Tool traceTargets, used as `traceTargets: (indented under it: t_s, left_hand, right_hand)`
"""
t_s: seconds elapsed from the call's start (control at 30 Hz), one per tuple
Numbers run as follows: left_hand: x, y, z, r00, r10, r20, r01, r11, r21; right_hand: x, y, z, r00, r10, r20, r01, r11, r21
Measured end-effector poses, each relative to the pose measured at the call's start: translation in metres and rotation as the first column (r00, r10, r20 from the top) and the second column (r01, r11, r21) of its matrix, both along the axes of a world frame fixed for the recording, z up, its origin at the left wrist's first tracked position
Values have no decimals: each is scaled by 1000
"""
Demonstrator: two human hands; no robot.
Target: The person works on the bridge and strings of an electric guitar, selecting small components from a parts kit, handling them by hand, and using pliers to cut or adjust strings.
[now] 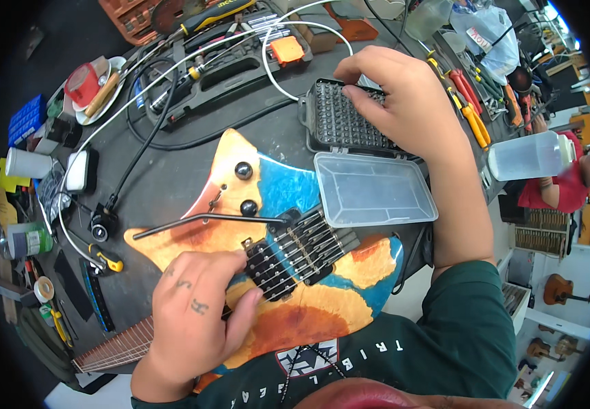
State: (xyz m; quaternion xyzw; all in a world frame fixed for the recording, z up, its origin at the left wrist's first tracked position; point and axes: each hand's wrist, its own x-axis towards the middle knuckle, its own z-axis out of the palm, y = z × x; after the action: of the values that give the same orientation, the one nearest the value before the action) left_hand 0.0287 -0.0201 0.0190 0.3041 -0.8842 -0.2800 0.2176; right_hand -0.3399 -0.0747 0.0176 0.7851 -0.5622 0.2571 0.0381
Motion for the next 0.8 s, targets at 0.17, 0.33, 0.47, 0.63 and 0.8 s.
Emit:
traceTargets:
  t_s: [0.17,0.33,0.47,0.63,0.8]
  left_hand:
    - [-2,-3,3,999,-18,35,17,999,41]
    - [-4,-6,3,999,-33,30,31,998,53]
    - [-4,-6,5,998,-35,43,33,998,56]
    - [-3,-7,7,997,-37,61,33,997,73]
    - [-3,-4,5,998,-6,70,-1,995,98]
  right_hand:
    - [-4,-2,-8,998,63,-2,-63,998,26]
    - [-8,-2,-8,999,48,-4,-48,998,27]
    - [-8,-4,-12,998,62,29,-63,998,17]
    - [-6,-5,-11,1000,17,20,-17,1000,19]
    - [-1,-4,-11,1000,1,1,-1,999,40]
